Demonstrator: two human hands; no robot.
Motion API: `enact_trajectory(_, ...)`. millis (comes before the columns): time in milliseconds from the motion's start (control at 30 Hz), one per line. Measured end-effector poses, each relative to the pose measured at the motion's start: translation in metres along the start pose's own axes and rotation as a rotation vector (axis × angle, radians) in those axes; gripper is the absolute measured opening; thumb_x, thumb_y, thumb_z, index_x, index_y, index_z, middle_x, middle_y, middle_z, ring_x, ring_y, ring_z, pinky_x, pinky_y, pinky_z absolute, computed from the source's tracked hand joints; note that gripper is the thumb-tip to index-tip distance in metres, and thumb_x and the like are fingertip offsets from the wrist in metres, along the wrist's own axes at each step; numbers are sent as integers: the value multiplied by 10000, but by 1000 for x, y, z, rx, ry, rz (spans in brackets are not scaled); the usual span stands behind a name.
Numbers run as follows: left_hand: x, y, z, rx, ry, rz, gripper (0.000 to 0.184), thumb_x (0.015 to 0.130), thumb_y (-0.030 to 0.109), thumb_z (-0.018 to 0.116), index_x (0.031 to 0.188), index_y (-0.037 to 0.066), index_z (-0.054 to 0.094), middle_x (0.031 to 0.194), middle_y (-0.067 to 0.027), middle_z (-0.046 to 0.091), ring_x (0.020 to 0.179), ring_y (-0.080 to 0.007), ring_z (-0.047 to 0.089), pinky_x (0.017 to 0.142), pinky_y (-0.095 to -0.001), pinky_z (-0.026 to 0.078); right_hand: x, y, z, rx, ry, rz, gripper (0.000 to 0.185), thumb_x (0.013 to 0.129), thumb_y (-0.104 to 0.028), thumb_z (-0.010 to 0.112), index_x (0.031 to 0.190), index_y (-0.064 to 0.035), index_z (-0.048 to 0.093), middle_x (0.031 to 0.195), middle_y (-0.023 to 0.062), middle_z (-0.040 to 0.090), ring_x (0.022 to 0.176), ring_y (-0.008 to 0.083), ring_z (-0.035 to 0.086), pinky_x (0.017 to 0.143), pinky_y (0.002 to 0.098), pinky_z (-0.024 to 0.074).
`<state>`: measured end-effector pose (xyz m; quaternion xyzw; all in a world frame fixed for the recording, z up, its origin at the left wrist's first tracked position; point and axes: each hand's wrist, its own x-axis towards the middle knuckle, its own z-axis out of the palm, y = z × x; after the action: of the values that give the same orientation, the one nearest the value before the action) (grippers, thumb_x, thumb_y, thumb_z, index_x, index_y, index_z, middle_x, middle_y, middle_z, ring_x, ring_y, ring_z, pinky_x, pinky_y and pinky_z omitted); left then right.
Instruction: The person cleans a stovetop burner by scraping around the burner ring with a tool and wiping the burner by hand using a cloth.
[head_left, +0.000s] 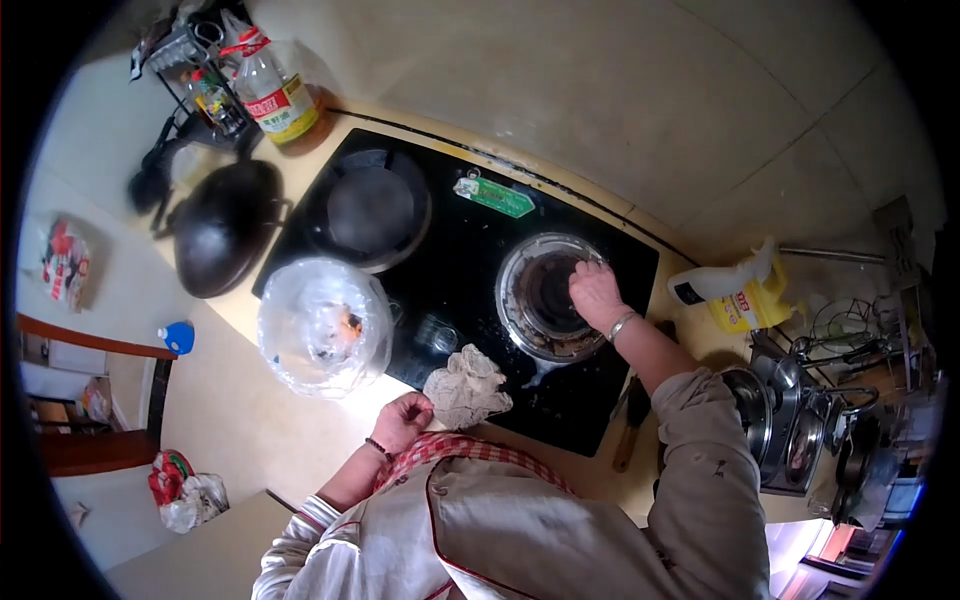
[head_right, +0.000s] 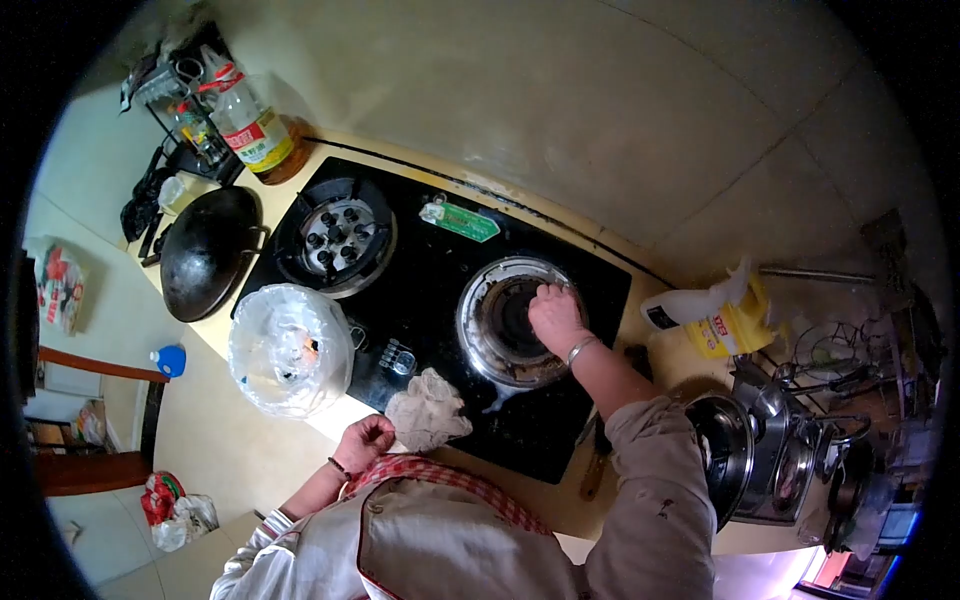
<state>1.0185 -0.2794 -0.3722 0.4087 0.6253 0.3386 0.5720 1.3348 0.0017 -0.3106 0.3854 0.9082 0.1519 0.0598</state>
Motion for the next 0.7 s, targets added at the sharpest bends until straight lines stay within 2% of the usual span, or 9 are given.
enact_trajectory(33, 0, -1, 0, -2, 3, 0, 36, 866, 42, 613, 901, 47, 615, 773, 17, 591, 721, -66, 541, 699, -222, 472, 1, -3, -4, -10, -78, 32, 136, 775, -124, 548, 819, -71, 665, 896, 95, 597, 907, 241, 584, 817, 369, 453)
enact_trajectory(267, -2, 3, 0, 54, 13, 51, 34, 866, 44, 612, 900, 45, 616, 773, 12, 594, 713, -68, 540, 692, -224, 473, -7, -10, -6, 29, -130, 138, 136, 776, -109, 557, 820, -61, 676, 910, 116, 618, 898, 257, 619, 786, 362, 489)
enact_trajectory(467, -1, 2, 0, 59, 12, 53, 37, 863, 47, 618, 900, 44, 617, 775, 7, 598, 715, -69, 548, 692, -227, 478, -6, -7, -18, 200, -194, 188, 107, 723, -116, 649, 787, -39, 687, 879, 146, 635, 845, 294, 643, 761, 376, 511)
enact_trajectory(667, -1, 0, 0, 38, 17, 62, 48, 859, 49, 625, 907, 46, 620, 782, 5, 606, 722, -72, 558, 698, -228, 481, 10, 2, -31, 344, -473, 301, 122, 745, -123, 655, 827, -41, 693, 959, 162, 658, 928, 305, 640, 790, 394, 513)
enact_trajectory(700, -1, 0, 0, 49, 21, 66, 51, 858, 51, 625, 909, 47, 621, 786, 4, 609, 723, -73, 560, 699, -229, 482, 10, 7, -23, 379, -501, 294, 154, 750, -118, 638, 858, -23, 695, 983, 190, 658, 949, 322, 639, 814, 400, 509)
